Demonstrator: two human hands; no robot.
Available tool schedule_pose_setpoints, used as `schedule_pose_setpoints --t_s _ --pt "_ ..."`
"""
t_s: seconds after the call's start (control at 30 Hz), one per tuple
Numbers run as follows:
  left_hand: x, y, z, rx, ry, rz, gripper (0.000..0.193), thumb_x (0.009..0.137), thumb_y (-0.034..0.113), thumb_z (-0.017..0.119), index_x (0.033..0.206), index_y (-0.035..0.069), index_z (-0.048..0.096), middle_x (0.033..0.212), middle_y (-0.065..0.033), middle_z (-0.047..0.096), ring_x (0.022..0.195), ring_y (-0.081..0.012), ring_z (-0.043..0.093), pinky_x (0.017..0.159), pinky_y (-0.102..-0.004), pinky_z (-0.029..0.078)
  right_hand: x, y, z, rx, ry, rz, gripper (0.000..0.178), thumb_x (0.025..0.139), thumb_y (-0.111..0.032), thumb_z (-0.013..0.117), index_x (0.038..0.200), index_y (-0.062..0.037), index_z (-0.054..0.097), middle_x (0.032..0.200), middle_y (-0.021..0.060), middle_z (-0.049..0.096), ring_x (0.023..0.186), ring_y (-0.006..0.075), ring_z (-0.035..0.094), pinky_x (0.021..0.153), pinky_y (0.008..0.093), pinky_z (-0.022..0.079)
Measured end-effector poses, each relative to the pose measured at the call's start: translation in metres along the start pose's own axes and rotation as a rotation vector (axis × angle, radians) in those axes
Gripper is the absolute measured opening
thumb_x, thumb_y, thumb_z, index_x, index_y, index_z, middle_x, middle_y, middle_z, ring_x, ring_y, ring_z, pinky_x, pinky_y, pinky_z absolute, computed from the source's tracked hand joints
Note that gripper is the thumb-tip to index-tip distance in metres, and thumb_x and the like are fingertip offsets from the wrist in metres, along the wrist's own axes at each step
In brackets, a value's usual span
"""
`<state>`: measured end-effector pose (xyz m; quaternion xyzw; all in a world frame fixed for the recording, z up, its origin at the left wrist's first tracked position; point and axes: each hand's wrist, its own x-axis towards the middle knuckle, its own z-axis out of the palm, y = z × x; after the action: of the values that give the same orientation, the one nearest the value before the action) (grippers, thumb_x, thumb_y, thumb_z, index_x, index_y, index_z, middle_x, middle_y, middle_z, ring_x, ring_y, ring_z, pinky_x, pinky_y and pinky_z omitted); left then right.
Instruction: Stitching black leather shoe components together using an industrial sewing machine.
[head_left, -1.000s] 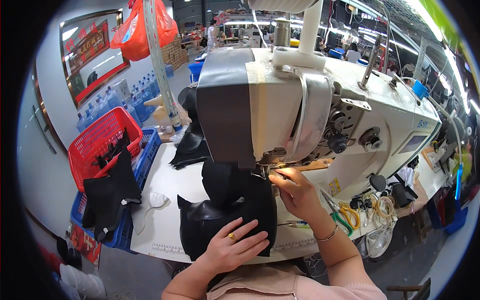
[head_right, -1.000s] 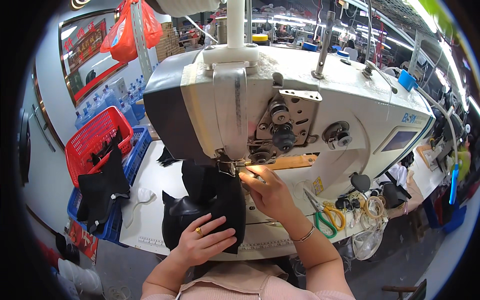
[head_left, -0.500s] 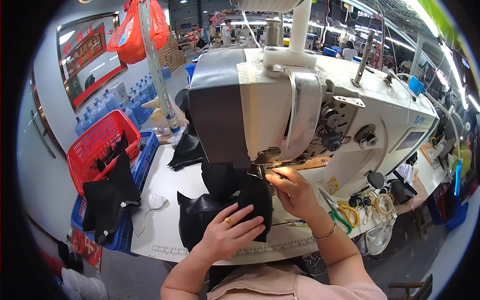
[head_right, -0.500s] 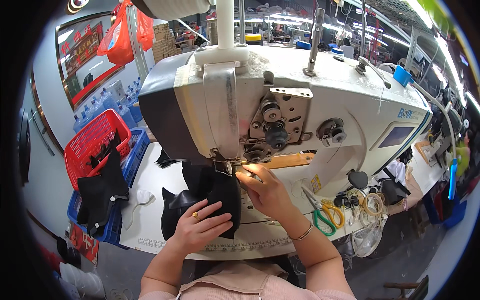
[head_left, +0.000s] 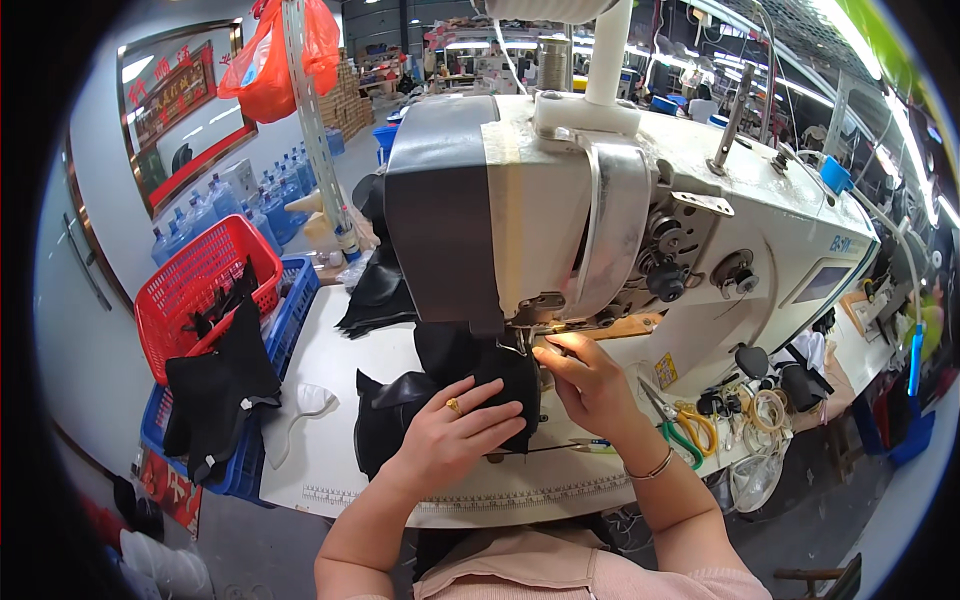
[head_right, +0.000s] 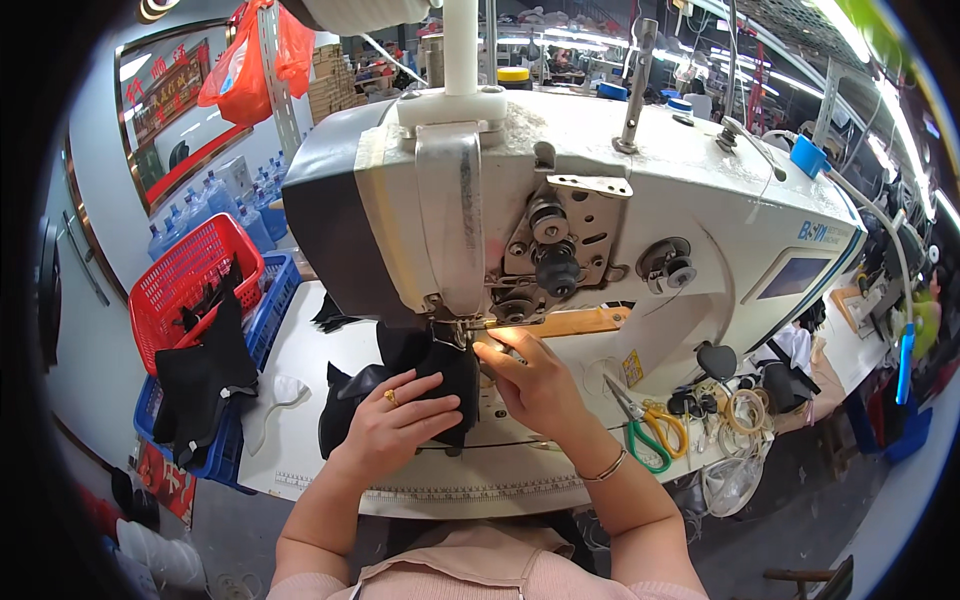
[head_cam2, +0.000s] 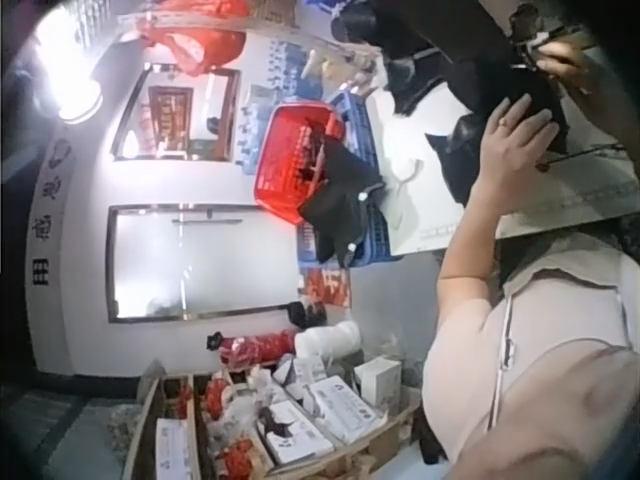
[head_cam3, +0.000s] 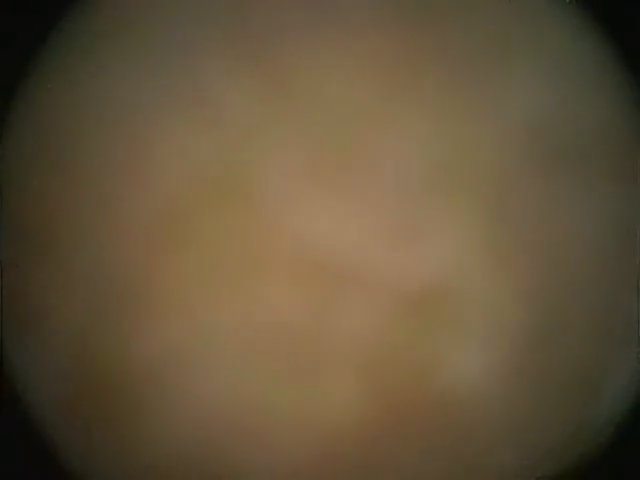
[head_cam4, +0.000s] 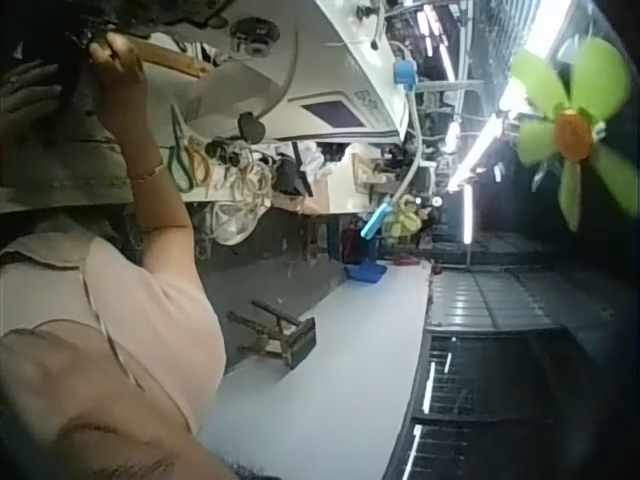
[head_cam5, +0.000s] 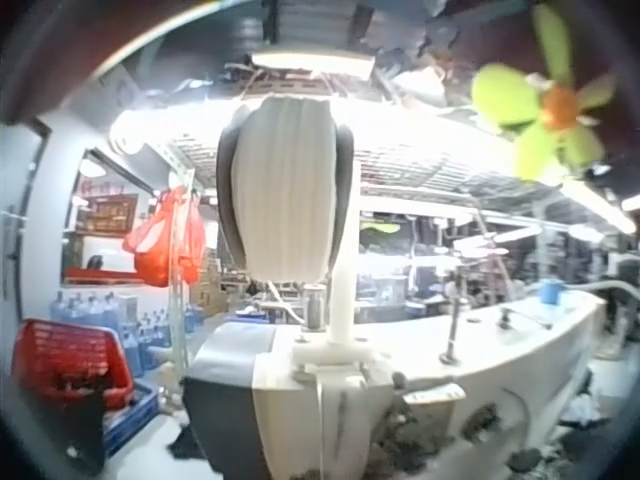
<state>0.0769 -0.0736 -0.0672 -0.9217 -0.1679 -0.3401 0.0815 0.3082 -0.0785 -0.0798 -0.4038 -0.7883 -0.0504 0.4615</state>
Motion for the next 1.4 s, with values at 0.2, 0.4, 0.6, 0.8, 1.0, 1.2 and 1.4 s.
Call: schedule_pose_setpoints --t_s 0.2,0.4,0.6,0.8,1.0,1.2,1.4 --pt "0.009 -0.006 0.002 0.01 0.01 -0.015 0.032 0.069 0.005 0.06 0.098 0.015 0.07 0.109 0.0019 0.064 0.111 -0.0206 0.058 0.096 -0.0405 0.045 -0.001 0.0 0.0 -0.005 0.005 0.01 0.043 0.071 0.006 0.06 0.111 -0.0095 0.061 0.112 0.014 0.056 0.099 0.0331 0.059 0.081 0.0381 0.051" --pt "0.01 -0.02 0.007 0.021 -0.019 0.002 0.038 0.071 0.006 0.058 0.107 0.015 0.066 0.115 0.0026 0.061 0.113 -0.0205 0.055 0.097 -0.0399 0.043 0.0 -0.001 0.0 0.016 -0.006 0.027 0.044 0.071 0.006 0.06 0.112 -0.0096 0.061 0.112 0.0142 0.056 0.1 0.0333 0.059 0.082 0.0387 0.05" --pt "0.017 -0.025 0.012 0.023 0.005 -0.027 0.036 0.072 0.006 0.059 0.106 0.015 0.066 0.114 0.0021 0.062 0.111 -0.0205 0.057 0.097 -0.0398 0.043 0.0 -0.002 -0.001 0.007 -0.012 0.029 0.044 0.071 0.006 0.06 0.112 -0.0095 0.061 0.112 0.0143 0.056 0.1 0.0336 0.059 0.082 0.0388 0.051" --pt "0.022 -0.026 0.018 0.062 0.038 -0.053 0.032 0.074 0.011 0.06 0.105 0.015 0.066 0.112 0.0019 0.062 0.108 -0.0209 0.058 0.095 -0.0396 0.044 -0.003 0.002 0.002 0.022 0.011 0.034 0.041 0.072 0.005 0.06 0.11 -0.0093 0.061 0.112 0.0144 0.056 0.1 0.0334 0.059 0.081 0.0385 0.051" --pt "0.016 -0.024 0.023 0.089 0.132 -0.009 0.029 0.072 0.013 0.064 0.101 0.016 0.068 0.107 0.0018 0.063 0.105 -0.0218 0.06 0.091 -0.0379 0.048 -0.001 0.0 -0.001 0.015 0.008 -0.004 0.039 0.072 0.005 0.061 0.108 -0.0091 0.062 0.11 0.0142 0.057 0.1 0.0333 0.059 0.081 0.038 0.051" --pt "0.023 -0.032 0.026 0.036 0.169 -0.037 0.028 0.071 0.011 0.066 0.099 0.015 0.069 0.103 0.002 0.064 0.102 -0.022 0.06 0.088 -0.0374 0.05 0.0 -0.002 -0.002 0.007 0.024 -0.01 0.042 0.071 0.012 0.056 0.108 -0.0069 0.062 0.109 0.0163 0.059 0.095 0.0329 0.061 0.078 0.036 0.051" --pt "0.021 -0.036 0.026 -0.036 0.23 -0.007 0.025 0.07 0.009 0.067 0.093 0.014 0.07 0.098 0.0022 0.065 0.1 -0.0217 0.061 0.086 -0.0359 0.051 0.001 -0.004 -0.005 -0.073 0.036 -0.081 0.045 0.067 0.011 0.056 0.107 -0.0072 0.063 0.108 0.0151 0.059 0.094 0.0325 0.061 0.079 0.0374 0.051"
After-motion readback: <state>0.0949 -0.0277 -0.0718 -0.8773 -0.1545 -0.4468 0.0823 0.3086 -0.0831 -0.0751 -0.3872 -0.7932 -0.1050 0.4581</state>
